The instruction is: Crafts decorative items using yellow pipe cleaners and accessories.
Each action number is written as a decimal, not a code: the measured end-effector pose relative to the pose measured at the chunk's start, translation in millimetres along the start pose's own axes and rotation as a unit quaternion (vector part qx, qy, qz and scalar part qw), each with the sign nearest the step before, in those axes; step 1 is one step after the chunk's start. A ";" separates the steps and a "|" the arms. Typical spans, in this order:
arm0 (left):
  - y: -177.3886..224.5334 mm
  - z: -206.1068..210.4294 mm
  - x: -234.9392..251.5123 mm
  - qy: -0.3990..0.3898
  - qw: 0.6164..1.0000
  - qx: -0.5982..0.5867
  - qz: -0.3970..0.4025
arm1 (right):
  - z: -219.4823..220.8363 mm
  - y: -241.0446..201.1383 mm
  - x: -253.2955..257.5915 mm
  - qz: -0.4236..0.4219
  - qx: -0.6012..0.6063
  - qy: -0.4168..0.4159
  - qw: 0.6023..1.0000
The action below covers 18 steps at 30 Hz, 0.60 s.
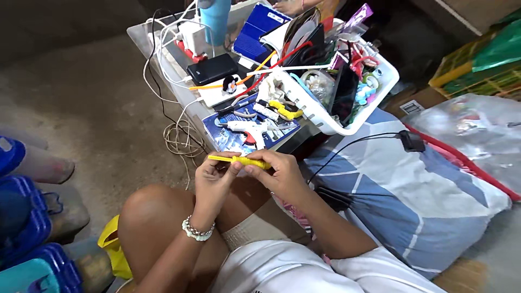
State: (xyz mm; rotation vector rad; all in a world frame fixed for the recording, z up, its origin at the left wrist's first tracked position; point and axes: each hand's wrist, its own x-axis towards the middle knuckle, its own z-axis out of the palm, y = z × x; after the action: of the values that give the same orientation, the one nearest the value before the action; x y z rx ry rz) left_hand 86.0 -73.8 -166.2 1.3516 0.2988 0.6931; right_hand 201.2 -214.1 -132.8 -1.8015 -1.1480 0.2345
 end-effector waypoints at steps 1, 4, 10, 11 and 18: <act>1.4 1.1 -0.4 -0.009 1.000 -0.007 -0.017 | -4.5 1.8 0.3 0.013 0.015 -0.026 0.999; 1.4 3.2 -0.6 -0.033 0.998 -0.026 -0.044 | -19.6 8.2 -0.8 0.039 0.028 -0.042 0.998; -6.4 -2.2 9.5 -0.084 0.965 0.223 0.106 | -77.0 25.9 -12.5 0.081 0.079 0.072 0.991; -4.7 -1.0 14.9 -0.094 0.945 0.285 0.133 | -87.2 28.0 -15.5 0.089 0.099 0.095 0.987; -2.1 65.0 85.9 -0.252 0.806 0.493 0.208 | -117.3 45.7 -38.0 0.145 0.181 0.161 0.959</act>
State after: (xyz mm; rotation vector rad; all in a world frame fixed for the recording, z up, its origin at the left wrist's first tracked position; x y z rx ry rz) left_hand 189.9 -72.7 -137.7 2.5989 -0.1191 0.4929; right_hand 277.3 -320.5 -118.6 -1.5997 -0.5660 0.2898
